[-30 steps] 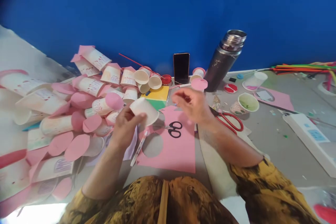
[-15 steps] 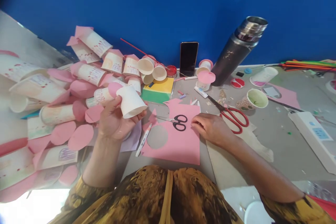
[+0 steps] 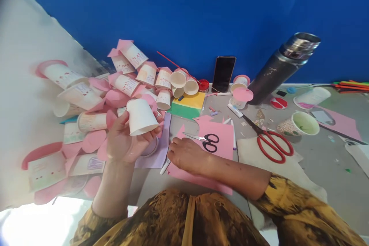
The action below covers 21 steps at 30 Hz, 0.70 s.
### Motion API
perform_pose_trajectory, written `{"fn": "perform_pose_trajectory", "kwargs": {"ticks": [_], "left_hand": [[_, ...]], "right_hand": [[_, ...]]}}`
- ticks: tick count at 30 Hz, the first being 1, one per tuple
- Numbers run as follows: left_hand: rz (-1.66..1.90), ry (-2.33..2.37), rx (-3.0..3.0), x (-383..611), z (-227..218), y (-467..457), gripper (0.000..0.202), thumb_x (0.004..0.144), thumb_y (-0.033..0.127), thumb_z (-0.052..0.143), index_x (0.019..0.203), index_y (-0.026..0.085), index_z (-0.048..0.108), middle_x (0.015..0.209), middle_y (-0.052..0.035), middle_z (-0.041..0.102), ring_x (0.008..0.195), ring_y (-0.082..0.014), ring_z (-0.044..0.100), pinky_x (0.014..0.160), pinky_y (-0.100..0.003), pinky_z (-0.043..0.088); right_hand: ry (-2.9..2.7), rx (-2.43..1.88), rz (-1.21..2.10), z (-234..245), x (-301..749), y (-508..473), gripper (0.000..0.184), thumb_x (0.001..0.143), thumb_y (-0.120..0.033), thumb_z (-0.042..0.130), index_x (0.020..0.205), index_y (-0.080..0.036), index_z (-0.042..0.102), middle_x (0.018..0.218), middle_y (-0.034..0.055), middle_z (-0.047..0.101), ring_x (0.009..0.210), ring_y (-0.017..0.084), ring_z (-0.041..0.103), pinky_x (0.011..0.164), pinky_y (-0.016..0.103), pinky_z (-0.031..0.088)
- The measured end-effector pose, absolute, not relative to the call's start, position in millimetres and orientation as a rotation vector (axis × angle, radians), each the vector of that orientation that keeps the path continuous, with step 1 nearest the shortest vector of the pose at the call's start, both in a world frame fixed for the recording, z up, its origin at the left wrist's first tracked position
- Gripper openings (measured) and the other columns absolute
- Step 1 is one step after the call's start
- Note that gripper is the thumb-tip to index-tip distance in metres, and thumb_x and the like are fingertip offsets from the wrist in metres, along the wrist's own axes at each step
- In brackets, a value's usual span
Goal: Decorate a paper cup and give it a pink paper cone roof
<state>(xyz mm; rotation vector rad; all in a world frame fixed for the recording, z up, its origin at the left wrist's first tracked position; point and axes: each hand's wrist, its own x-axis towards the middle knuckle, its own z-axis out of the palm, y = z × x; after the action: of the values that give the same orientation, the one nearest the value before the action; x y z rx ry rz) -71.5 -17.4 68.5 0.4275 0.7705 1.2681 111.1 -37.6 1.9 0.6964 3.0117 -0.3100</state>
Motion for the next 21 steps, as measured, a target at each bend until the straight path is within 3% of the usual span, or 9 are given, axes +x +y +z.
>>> {"fn": "perform_pose_trajectory", "kwargs": {"ticks": [5, 7, 10, 13, 15, 18, 21], "left_hand": [[1.242, 0.732, 0.375, -75, 54, -18, 0.039, 0.094, 0.042, 0.063, 0.122, 0.015, 0.063, 0.099, -0.0117, 0.077, 0.087, -0.0274, 0.077, 0.068, -0.037, 0.064], [1.218, 0.727, 0.348, -73, 51, -17, 0.039, 0.095, 0.039, 0.062, 0.126, 0.015, 0.062, 0.100, -0.0106, 0.078, 0.086, -0.0279, 0.077, 0.070, -0.039, 0.065], [1.146, 0.714, 0.348, -63, 47, -15, 0.042, 0.096, 0.036, 0.061, 0.132, 0.013, 0.060, 0.106, -0.0133, 0.078, 0.093, -0.0320, 0.078, 0.078, -0.048, 0.066], [1.033, 0.670, 0.355, -43, 41, -12, 0.043, 0.097, 0.037, 0.061, 0.131, 0.012, 0.061, 0.108, -0.0163, 0.078, 0.099, -0.0352, 0.077, 0.080, -0.052, 0.066], [0.963, 0.653, 0.360, -28, 33, -11, 0.041, 0.097, 0.039, 0.063, 0.128, 0.012, 0.061, 0.106, -0.0161, 0.078, 0.095, -0.0341, 0.078, 0.077, -0.048, 0.066], [0.899, 0.674, 0.370, -11, 18, -10, 0.041, 0.097, 0.039, 0.064, 0.127, 0.011, 0.061, 0.104, -0.0166, 0.077, 0.088, -0.0322, 0.078, 0.072, -0.043, 0.065], [0.860, 0.686, 0.330, -5, 4, -10, 0.044, 0.099, 0.045, 0.060, 0.125, 0.010, 0.062, 0.102, -0.0177, 0.077, 0.086, -0.0328, 0.078, 0.068, -0.043, 0.065]], "right_hand": [[3.044, 0.692, -0.322, 4, 124, -38, 0.018, 0.098, -0.008, 0.052, 0.099, -0.014, 0.069, 0.097, 0.0129, 0.070, 0.099, 0.028, 0.062, 0.075, 0.037, 0.052], [3.143, 0.876, -0.483, 8, 145, -39, 0.020, 0.098, -0.008, 0.052, 0.103, -0.015, 0.070, 0.095, 0.0120, 0.071, 0.092, 0.025, 0.063, 0.076, 0.036, 0.052], [3.162, 1.624, -1.210, 18, 185, -36, 0.026, 0.095, -0.019, 0.061, 0.120, -0.018, 0.069, 0.095, 0.0075, 0.070, 0.073, 0.018, 0.062, 0.063, 0.030, 0.051], [2.732, 2.142, -2.300, 25, 214, -29, 0.017, 0.092, -0.034, 0.069, 0.105, -0.023, 0.072, 0.077, 0.0003, 0.066, 0.058, 0.014, 0.056, 0.053, 0.026, 0.046], [2.347, 2.288, -2.859, 26, 219, -25, 0.022, 0.083, -0.040, 0.080, 0.093, -0.023, 0.070, 0.068, -0.0021, 0.062, 0.053, 0.011, 0.050, 0.049, 0.024, 0.042], [1.956, 2.407, -3.243, 20, 214, -21, 0.032, 0.071, -0.042, 0.090, 0.082, -0.022, 0.068, 0.060, -0.0065, 0.051, 0.050, 0.008, 0.040, 0.045, 0.021, 0.035], [1.873, 2.339, -3.318, 13, 209, -21, 0.033, 0.070, -0.043, 0.092, 0.081, -0.022, 0.068, 0.056, -0.0077, 0.048, 0.048, 0.007, 0.039, 0.046, 0.021, 0.036]]}}
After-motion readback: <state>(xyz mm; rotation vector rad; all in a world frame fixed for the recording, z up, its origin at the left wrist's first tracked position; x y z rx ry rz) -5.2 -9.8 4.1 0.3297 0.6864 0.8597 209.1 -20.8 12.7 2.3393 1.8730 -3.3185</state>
